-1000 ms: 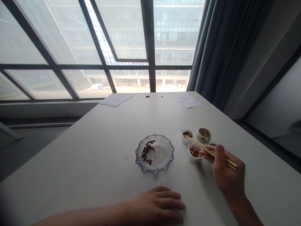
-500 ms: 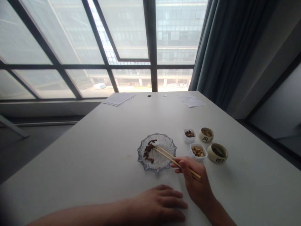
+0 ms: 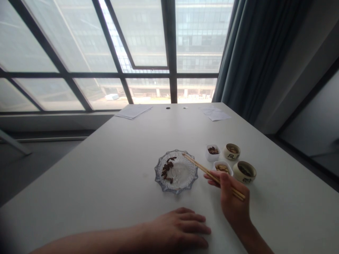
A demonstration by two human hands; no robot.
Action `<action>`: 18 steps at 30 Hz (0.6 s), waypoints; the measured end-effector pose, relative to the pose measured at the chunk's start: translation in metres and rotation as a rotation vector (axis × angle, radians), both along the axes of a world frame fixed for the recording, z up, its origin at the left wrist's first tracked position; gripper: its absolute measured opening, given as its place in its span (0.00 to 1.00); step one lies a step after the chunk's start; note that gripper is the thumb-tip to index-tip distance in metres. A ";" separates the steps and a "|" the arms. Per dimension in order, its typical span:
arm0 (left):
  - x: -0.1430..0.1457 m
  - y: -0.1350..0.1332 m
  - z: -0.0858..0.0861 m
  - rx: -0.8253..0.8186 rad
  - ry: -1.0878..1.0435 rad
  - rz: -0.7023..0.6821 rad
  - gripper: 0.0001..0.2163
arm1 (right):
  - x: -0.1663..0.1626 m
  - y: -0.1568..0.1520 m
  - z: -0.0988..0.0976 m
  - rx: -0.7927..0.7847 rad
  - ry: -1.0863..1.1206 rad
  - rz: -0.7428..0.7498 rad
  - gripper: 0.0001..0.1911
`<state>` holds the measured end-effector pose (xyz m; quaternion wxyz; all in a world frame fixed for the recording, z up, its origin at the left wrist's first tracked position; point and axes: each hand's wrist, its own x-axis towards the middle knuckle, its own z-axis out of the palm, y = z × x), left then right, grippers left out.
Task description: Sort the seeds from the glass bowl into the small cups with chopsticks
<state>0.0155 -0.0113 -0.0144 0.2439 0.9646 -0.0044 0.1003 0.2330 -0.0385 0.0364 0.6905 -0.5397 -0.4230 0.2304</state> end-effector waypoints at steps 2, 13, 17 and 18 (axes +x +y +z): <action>0.000 0.000 0.000 0.002 -0.006 0.000 0.18 | 0.016 0.000 0.012 0.032 -0.072 -0.142 0.21; -0.001 0.000 0.004 0.023 -0.010 0.003 0.19 | 0.055 0.002 0.031 0.088 -0.252 -0.400 0.26; -0.001 0.000 0.003 0.017 -0.008 -0.004 0.19 | 0.042 0.002 0.017 0.092 -0.170 -0.241 0.25; -0.001 0.001 0.002 0.014 -0.011 -0.004 0.19 | 0.036 0.001 0.012 0.081 -0.137 -0.173 0.23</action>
